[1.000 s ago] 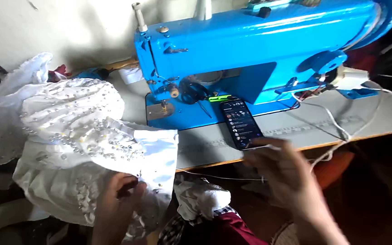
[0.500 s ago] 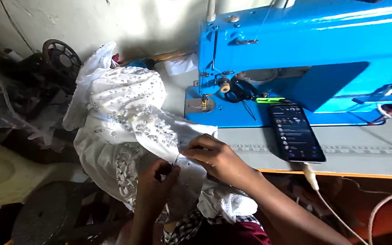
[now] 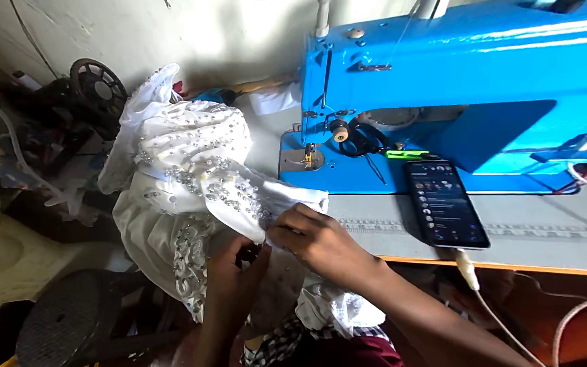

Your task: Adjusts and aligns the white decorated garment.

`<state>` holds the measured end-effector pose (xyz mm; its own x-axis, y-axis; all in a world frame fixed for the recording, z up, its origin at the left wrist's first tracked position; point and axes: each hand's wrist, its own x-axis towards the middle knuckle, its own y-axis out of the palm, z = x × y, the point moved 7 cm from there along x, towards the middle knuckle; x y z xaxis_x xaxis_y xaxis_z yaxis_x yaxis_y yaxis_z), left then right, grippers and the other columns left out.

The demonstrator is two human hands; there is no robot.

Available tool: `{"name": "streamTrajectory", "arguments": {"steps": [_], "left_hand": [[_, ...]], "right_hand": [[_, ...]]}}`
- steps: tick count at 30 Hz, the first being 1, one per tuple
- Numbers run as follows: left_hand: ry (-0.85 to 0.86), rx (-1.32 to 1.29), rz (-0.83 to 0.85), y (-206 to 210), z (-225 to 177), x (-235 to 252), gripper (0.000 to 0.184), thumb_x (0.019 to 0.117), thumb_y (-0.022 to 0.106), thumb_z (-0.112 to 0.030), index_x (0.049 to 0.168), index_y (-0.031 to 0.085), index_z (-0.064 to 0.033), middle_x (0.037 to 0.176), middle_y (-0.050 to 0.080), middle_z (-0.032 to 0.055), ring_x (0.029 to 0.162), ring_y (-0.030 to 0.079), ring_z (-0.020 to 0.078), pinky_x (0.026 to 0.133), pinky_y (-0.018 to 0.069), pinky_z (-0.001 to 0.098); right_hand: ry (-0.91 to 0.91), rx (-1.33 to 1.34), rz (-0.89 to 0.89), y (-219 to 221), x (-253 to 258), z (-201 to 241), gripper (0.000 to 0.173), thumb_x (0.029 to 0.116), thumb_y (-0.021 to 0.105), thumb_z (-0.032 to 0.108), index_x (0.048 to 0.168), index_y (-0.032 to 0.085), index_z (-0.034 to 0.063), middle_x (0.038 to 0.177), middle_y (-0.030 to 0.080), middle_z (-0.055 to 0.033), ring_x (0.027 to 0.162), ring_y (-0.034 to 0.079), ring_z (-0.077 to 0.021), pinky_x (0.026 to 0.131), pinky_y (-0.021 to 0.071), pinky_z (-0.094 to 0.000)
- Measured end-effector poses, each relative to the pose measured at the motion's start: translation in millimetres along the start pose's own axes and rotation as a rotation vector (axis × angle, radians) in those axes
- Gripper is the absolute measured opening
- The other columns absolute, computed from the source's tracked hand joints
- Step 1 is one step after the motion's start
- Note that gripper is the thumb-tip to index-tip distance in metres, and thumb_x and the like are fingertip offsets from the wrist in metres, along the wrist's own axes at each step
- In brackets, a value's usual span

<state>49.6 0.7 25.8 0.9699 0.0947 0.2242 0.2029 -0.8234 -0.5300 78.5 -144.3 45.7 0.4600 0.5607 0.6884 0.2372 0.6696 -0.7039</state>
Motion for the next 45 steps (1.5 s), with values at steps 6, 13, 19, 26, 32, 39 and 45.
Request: {"name": "streamTrajectory", "arguments": {"steps": [6,13,19,26,32,39,45], "left_hand": [[0.038,0.118,0.026,-6,-6,2,0.033,0.0859,0.071,-0.027,0.109,0.07,-0.0032,0.102,0.063,0.0056,0.069,0.056,-0.0032,0.06,0.047,0.0113],[0.05,0.116,0.04,-7,-4,6,0.03,0.0855,0.071,-0.024,0.107,0.071,-0.0033,0.104,0.061,0.0059,0.067,0.056,-0.004,0.06,0.0488,0.0103],[0.139,0.151,0.044,-8,-6,5,0.022,0.087,0.074,-0.022,0.095,0.075,-0.0012,0.112,0.062,0.0147,0.073,0.059,-0.0025,0.064,0.0498,0.0106],[0.224,0.209,0.025,-10,-7,4,0.021,0.0883,0.073,-0.023,0.095,0.079,-0.0039,0.115,0.062,0.0155,0.076,0.059,-0.0021,0.067,0.0507,0.012],[0.218,0.128,0.108,-11,-6,11,0.021,0.0882,0.073,-0.02,0.098,0.077,-0.0022,0.116,0.061,0.0157,0.075,0.059,-0.0029,0.067,0.0509,0.0108],[0.316,0.073,0.278,-13,-7,28,0.016,0.09,0.071,-0.02,0.089,0.074,-0.0035,0.105,0.066,0.0091,0.079,0.06,-0.002,0.074,0.0524,0.0136],[0.472,-0.045,0.379,-15,-10,39,0.017,0.0928,0.066,-0.013,0.09,0.072,0.0034,0.094,0.07,0.0072,0.089,0.062,-0.0012,0.083,0.0513,0.0152]], "right_hand": [[-0.021,0.003,0.031,2,9,5,0.015,0.0922,0.06,-0.003,0.093,0.073,0.0033,0.09,0.07,-0.0111,0.085,0.069,-0.0257,0.071,0.0579,-0.0316],[0.05,0.131,0.062,4,6,-7,0.016,0.0936,0.06,-0.002,0.098,0.074,0.0035,0.096,0.073,-0.0109,0.094,0.071,-0.0255,0.082,0.0591,-0.032],[0.054,0.116,0.112,4,3,-17,0.016,0.0948,0.06,0.001,0.098,0.075,0.0056,0.095,0.069,-0.0115,0.09,0.069,-0.0268,0.074,0.0589,-0.0356],[0.008,0.275,0.18,10,9,-28,0.015,0.0963,0.06,0.003,0.098,0.075,0.0066,0.094,0.069,-0.0085,0.095,0.067,-0.0243,0.086,0.0561,-0.0357],[-0.038,0.33,0.19,12,15,-28,0.015,0.0973,0.059,0.004,0.097,0.074,0.0061,0.095,0.069,-0.0085,0.097,0.066,-0.0228,0.087,0.0549,-0.0338],[-0.071,0.548,0.233,16,17,-42,0.019,0.102,0.055,0.008,0.098,0.073,0.0037,0.097,0.071,-0.0082,0.098,0.066,-0.0163,0.093,0.0508,-0.0304],[-0.02,0.674,0.275,15,18,-53,0.02,0.1026,0.056,0.01,0.098,0.074,0.0025,0.099,0.072,-0.0069,0.103,0.065,-0.0117,0.094,0.0506,-0.0268]]}}
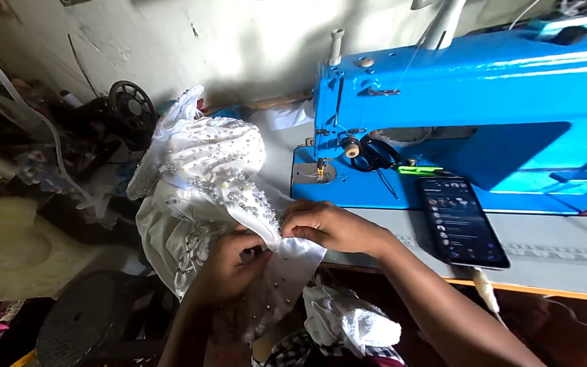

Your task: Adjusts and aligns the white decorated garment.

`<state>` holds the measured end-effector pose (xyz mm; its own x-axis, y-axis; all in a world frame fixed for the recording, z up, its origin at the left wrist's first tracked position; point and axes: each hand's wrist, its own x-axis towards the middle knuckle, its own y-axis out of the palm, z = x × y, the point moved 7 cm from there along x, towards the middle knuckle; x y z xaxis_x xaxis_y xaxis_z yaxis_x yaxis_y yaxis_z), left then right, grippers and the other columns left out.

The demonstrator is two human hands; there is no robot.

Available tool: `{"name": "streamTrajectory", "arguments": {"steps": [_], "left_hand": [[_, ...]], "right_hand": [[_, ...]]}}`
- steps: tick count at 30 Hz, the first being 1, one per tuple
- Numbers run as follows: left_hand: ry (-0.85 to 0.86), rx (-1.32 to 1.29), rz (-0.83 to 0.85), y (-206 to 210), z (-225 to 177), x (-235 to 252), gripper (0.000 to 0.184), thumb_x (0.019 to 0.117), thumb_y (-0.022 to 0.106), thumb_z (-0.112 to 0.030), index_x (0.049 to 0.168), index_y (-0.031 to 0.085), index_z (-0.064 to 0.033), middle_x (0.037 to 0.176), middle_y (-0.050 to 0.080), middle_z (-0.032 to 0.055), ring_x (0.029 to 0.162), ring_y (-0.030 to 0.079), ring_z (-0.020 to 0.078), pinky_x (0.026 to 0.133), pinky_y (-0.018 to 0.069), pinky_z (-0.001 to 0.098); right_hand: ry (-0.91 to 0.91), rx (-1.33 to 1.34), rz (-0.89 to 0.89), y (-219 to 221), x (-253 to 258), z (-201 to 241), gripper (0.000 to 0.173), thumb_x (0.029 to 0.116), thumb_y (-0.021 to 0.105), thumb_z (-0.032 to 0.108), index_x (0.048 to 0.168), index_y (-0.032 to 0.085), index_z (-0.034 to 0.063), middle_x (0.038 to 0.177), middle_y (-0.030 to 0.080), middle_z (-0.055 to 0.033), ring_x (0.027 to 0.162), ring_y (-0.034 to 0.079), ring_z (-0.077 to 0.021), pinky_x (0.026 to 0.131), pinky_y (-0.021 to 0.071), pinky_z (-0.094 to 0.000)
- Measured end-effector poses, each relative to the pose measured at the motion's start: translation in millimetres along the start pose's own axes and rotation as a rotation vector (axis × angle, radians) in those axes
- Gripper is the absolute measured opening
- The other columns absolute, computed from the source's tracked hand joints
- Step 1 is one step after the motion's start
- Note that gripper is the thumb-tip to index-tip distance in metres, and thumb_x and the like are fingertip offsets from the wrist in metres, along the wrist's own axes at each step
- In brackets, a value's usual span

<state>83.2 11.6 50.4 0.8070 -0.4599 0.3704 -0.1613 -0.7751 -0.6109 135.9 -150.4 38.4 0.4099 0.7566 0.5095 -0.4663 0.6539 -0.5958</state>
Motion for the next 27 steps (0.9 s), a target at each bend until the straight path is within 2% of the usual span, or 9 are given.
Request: {"name": "streamTrajectory", "arguments": {"steps": [6,10,19,23,27], "left_hand": [[0.018,-0.025,0.022,-3,4,7,0.015,0.0929,0.068,-0.01,0.09,0.073,0.0033,0.092,0.072,0.0044,0.092,0.064,-0.0016,0.088,0.0525,0.0176],[0.022,-0.022,0.049,-3,6,11,0.015,0.094,0.068,-0.012,0.092,0.074,0.0022,0.095,0.073,0.0048,0.095,0.066,-0.0002,0.091,0.0533,0.0195],[0.026,-0.109,0.096,-5,6,15,0.014,0.0937,0.069,-0.009,0.092,0.073,0.0046,0.094,0.074,0.0025,0.093,0.067,-0.0037,0.089,0.055,0.0173],[0.022,-0.178,0.172,-5,8,13,0.014,0.0956,0.065,-0.006,0.096,0.072,0.0068,0.096,0.074,0.0025,0.094,0.066,-0.0044,0.09,0.0547,0.0166],[-0.002,-0.115,0.125,-2,8,13,0.017,0.0962,0.065,-0.008,0.096,0.072,0.0066,0.096,0.074,0.0055,0.095,0.067,-0.0019,0.091,0.0543,0.0186]], "right_hand": [[-0.011,0.081,0.007,-3,3,-5,0.02,0.1011,0.056,0.008,0.097,0.074,0.0012,0.097,0.072,-0.0059,0.099,0.064,-0.0069,0.092,0.0507,-0.0225],[-0.009,0.081,0.037,-3,5,-3,0.02,0.1008,0.055,0.007,0.097,0.074,0.0008,0.097,0.072,-0.0068,0.1,0.065,-0.0084,0.093,0.0506,-0.0238],[-0.009,0.107,-0.015,-5,6,-2,0.016,0.0989,0.061,0.008,0.096,0.075,-0.0001,0.097,0.073,-0.0069,0.099,0.066,-0.005,0.091,0.0517,-0.0195],[-0.024,0.085,-0.01,-5,5,0,0.018,0.0997,0.059,0.008,0.096,0.074,-0.0002,0.097,0.073,-0.0072,0.1,0.066,-0.0062,0.092,0.051,-0.0201],[-0.009,0.054,0.034,-7,5,-1,0.02,0.1011,0.056,0.009,0.097,0.074,0.0011,0.098,0.072,-0.0069,0.101,0.065,-0.0079,0.093,0.0507,-0.022]]}}
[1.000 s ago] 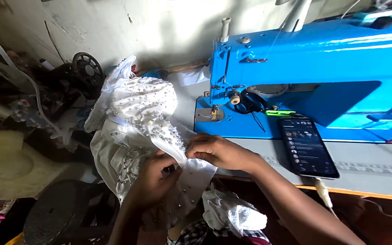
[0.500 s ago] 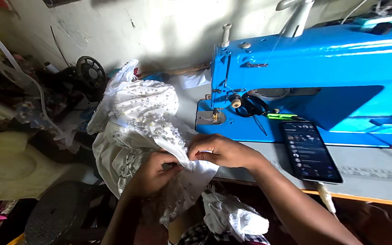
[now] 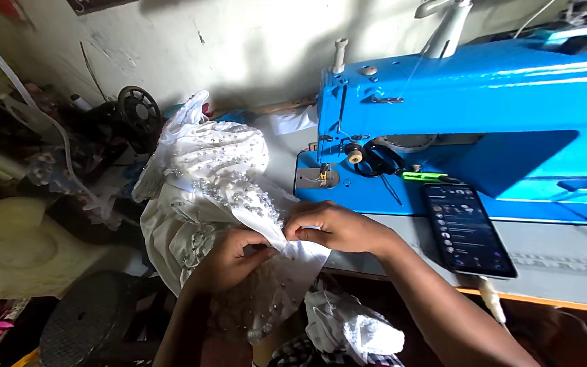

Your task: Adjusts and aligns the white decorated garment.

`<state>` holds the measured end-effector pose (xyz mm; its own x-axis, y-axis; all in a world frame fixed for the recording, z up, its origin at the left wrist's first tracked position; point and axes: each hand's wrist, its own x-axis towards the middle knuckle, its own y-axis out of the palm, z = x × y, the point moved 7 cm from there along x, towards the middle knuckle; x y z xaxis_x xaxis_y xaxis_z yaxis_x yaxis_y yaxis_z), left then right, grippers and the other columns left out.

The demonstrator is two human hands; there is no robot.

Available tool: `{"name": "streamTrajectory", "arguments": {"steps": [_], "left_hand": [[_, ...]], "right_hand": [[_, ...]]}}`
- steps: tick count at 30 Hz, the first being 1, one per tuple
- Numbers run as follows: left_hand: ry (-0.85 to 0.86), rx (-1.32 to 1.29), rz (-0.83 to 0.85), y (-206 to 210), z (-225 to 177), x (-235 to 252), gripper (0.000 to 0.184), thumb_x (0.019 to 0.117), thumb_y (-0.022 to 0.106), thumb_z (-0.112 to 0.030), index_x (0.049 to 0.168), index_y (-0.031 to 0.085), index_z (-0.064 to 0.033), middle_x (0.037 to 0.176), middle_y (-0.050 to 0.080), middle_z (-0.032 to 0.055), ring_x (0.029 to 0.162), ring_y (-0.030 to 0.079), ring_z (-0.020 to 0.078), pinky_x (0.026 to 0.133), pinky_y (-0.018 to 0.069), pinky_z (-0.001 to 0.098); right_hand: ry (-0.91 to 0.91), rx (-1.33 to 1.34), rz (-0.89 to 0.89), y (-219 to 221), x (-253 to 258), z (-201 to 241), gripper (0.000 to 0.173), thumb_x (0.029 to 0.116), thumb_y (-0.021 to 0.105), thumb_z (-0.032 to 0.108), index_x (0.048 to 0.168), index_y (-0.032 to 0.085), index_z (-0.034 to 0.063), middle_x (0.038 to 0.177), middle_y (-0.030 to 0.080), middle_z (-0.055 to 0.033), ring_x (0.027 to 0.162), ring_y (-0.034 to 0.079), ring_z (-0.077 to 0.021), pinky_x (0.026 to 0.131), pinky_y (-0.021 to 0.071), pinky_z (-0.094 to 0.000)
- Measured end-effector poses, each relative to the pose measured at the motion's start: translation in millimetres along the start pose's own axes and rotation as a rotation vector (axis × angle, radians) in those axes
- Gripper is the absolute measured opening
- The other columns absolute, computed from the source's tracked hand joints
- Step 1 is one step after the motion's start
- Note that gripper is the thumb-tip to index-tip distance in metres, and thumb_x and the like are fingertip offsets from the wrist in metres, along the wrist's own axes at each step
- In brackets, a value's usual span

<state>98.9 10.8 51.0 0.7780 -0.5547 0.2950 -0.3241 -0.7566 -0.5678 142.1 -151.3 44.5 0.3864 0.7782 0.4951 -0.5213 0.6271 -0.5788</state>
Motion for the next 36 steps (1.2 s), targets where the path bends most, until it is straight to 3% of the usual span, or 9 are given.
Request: {"name": "streamTrajectory", "arguments": {"steps": [16,26,29,31,32,34,36], "left_hand": [[0.05,0.001,-0.089,0,-1,5,0.011,0.0934,0.066,-0.004,0.091,0.072,0.006,0.095,0.074,0.002,0.095,0.066,-0.0052,0.09,0.0542,0.0157],[0.011,-0.035,-0.091,0,0,5,0.012,0.0939,0.066,-0.004,0.093,0.072,0.0059,0.096,0.074,0.002,0.094,0.067,-0.0039,0.088,0.0555,0.0167],[0.014,-0.053,-0.106,0,0,2,0.011,0.0944,0.066,-0.005,0.094,0.072,0.0044,0.096,0.073,-0.0005,0.094,0.066,-0.0037,0.089,0.0557,0.0179],[0.016,-0.072,-0.142,1,1,1,0.01,0.0936,0.067,-0.004,0.095,0.072,0.0038,0.097,0.074,-0.0016,0.095,0.067,-0.0033,0.09,0.0563,0.0191],[0.013,-0.085,-0.161,3,3,0,0.009,0.0936,0.067,-0.004,0.095,0.072,0.0035,0.098,0.074,-0.0018,0.096,0.067,-0.0026,0.091,0.0567,0.0201],[0.004,-0.098,-0.206,7,6,0,0.009,0.0929,0.067,-0.004,0.095,0.073,0.0028,0.097,0.074,-0.0024,0.095,0.068,-0.0022,0.091,0.057,0.0209],[0.007,-0.106,-0.246,11,10,0,0.009,0.0922,0.067,-0.003,0.094,0.073,0.0021,0.096,0.074,-0.003,0.093,0.068,-0.0027,0.089,0.0572,0.0203]], "right_hand": [[0.033,0.2,0.042,-7,2,-13,0.015,0.0994,0.059,0.006,0.097,0.072,-0.0024,0.095,0.068,-0.0038,0.091,0.062,0.0003,0.083,0.0512,-0.0142],[0.046,0.061,0.012,-8,2,-3,0.016,0.0993,0.06,0.009,0.097,0.074,0.0003,0.095,0.069,-0.0045,0.093,0.063,-0.0015,0.086,0.0508,-0.0155],[0.195,0.127,-0.05,-11,-6,-7,0.015,0.0983,0.063,0.014,0.098,0.072,0.0017,0.092,0.065,-0.0004,0.084,0.059,0.0033,0.076,0.0488,-0.0116],[0.379,0.311,-0.137,-9,-15,-11,0.01,0.0971,0.065,0.013,0.097,0.07,0.0047,0.089,0.064,0.0058,0.078,0.058,0.0061,0.071,0.0483,-0.011],[0.469,0.43,-0.21,-5,-19,-12,0.005,0.0963,0.066,0.011,0.095,0.07,0.0073,0.083,0.064,0.0086,0.071,0.057,0.0066,0.064,0.0466,-0.0106],[0.616,0.627,-0.355,4,-25,-11,0.006,0.0964,0.065,0.008,0.093,0.068,0.0102,0.073,0.062,0.0094,0.056,0.049,0.0056,0.049,0.0386,-0.0105],[0.676,0.727,-0.458,10,-30,-12,0.008,0.0976,0.062,0.005,0.092,0.067,0.0091,0.07,0.061,0.0077,0.051,0.046,0.0048,0.045,0.0359,-0.0106]]}}
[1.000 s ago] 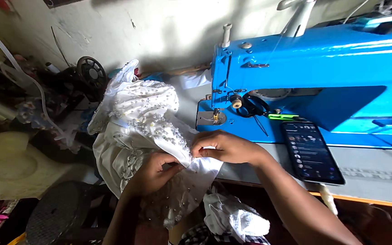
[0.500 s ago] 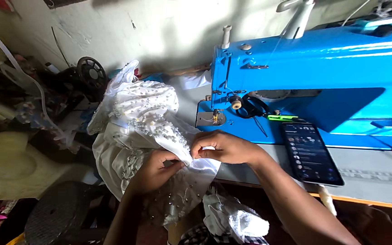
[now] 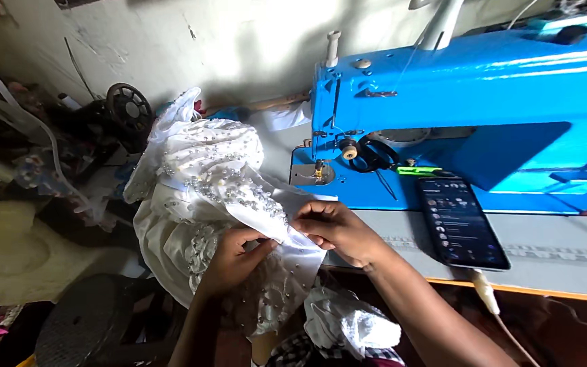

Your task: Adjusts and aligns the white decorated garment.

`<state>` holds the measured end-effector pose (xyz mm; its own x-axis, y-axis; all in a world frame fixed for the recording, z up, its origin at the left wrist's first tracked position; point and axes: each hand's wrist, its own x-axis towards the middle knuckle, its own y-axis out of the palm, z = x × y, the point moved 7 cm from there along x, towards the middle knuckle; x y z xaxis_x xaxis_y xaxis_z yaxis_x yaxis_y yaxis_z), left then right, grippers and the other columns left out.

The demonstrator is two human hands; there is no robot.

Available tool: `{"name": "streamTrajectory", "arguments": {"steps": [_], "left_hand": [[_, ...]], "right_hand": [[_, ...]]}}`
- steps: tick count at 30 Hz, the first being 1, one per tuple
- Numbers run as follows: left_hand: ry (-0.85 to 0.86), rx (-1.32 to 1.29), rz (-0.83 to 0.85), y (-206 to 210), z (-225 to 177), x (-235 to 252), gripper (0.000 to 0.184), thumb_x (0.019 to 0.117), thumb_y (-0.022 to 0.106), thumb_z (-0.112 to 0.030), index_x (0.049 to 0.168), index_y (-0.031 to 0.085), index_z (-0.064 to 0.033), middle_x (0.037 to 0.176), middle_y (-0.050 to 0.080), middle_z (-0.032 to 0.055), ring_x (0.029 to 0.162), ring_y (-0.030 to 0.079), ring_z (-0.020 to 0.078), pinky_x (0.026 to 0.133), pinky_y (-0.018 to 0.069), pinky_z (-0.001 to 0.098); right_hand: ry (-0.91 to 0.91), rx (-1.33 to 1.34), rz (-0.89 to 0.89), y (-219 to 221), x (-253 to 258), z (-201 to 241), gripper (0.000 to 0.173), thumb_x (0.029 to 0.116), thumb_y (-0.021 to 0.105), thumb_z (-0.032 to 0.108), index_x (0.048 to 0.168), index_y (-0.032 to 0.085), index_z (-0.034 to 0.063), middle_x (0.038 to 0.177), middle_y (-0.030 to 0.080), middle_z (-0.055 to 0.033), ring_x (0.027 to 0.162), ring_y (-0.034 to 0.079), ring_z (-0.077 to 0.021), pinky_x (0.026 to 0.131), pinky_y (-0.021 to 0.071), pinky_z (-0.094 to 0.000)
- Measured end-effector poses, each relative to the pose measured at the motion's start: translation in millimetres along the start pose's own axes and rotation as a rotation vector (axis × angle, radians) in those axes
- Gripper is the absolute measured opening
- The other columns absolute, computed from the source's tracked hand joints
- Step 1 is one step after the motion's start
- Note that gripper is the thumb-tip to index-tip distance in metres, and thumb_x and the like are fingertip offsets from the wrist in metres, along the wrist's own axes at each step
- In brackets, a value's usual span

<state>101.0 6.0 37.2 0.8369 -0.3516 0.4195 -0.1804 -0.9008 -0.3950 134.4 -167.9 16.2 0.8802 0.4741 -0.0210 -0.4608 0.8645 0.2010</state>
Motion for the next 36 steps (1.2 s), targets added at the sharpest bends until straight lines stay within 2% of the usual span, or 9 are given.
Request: {"name": "streamTrajectory", "arguments": {"steps": [3,11,20,28,32,36], "left_hand": [[0.006,0.003,-0.031,3,4,1,0.009,0.0914,0.067,-0.003,0.093,0.074,0.0015,0.094,0.074,-0.0031,0.09,0.067,-0.0036,0.085,0.0567,0.0187],[-0.002,0.007,-0.034,5,7,2,0.008,0.0912,0.067,-0.003,0.092,0.074,0.0008,0.093,0.074,-0.004,0.089,0.067,-0.0039,0.084,0.0565,0.018],[0.012,-0.003,-0.038,8,9,5,0.008,0.0905,0.066,-0.001,0.09,0.074,0.0022,0.092,0.074,-0.0031,0.09,0.067,-0.0038,0.087,0.056,0.0184],[-0.016,-0.017,-0.057,7,9,5,0.008,0.0903,0.066,-0.001,0.091,0.074,0.0006,0.093,0.074,-0.0044,0.09,0.067,-0.0037,0.086,0.0564,0.0183],[-0.045,-0.041,-0.064,8,10,5,0.007,0.091,0.067,-0.001,0.092,0.074,0.0002,0.092,0.074,-0.0053,0.089,0.067,-0.0037,0.086,0.0571,0.0187],[-0.069,-0.053,-0.069,8,11,4,0.006,0.0909,0.067,-0.002,0.092,0.074,-0.0003,0.091,0.073,-0.0055,0.087,0.067,-0.0035,0.083,0.0571,0.0181]], "right_hand": [[0.015,0.052,-0.039,1,0,-6,0.011,0.1013,0.057,0.006,0.093,0.063,0.0086,0.07,0.057,0.0067,0.051,0.046,0.0043,0.046,0.0362,-0.0102],[0.025,0.188,-0.076,-4,3,-14,0.015,0.1042,0.049,0.005,0.093,0.057,0.0071,0.067,0.053,0.0039,0.05,0.047,-0.0004,0.048,0.0407,-0.013],[0.097,0.159,0.007,-2,7,-19,0.014,0.1027,0.053,0.006,0.09,0.059,0.009,0.065,0.052,0.0061,0.05,0.047,0.0005,0.047,0.0402,-0.0127],[0.068,0.089,0.072,2,5,-16,0.009,0.0989,0.06,0.007,0.091,0.062,0.01,0.069,0.057,0.0064,0.053,0.052,-0.0001,0.051,0.0462,-0.0144],[-0.008,0.039,-0.086,-2,1,-14,0.003,0.0955,0.066,0.004,0.096,0.065,0.0061,0.078,0.064,0.0031,0.059,0.06,-0.0026,0.055,0.0533,-0.0174],[-0.26,-0.118,-0.223,-3,-7,-10,0.004,0.0938,0.069,0.005,0.097,0.068,0.0031,0.085,0.07,0.0015,0.067,0.067,-0.0038,0.061,0.0597,-0.0193]]}}
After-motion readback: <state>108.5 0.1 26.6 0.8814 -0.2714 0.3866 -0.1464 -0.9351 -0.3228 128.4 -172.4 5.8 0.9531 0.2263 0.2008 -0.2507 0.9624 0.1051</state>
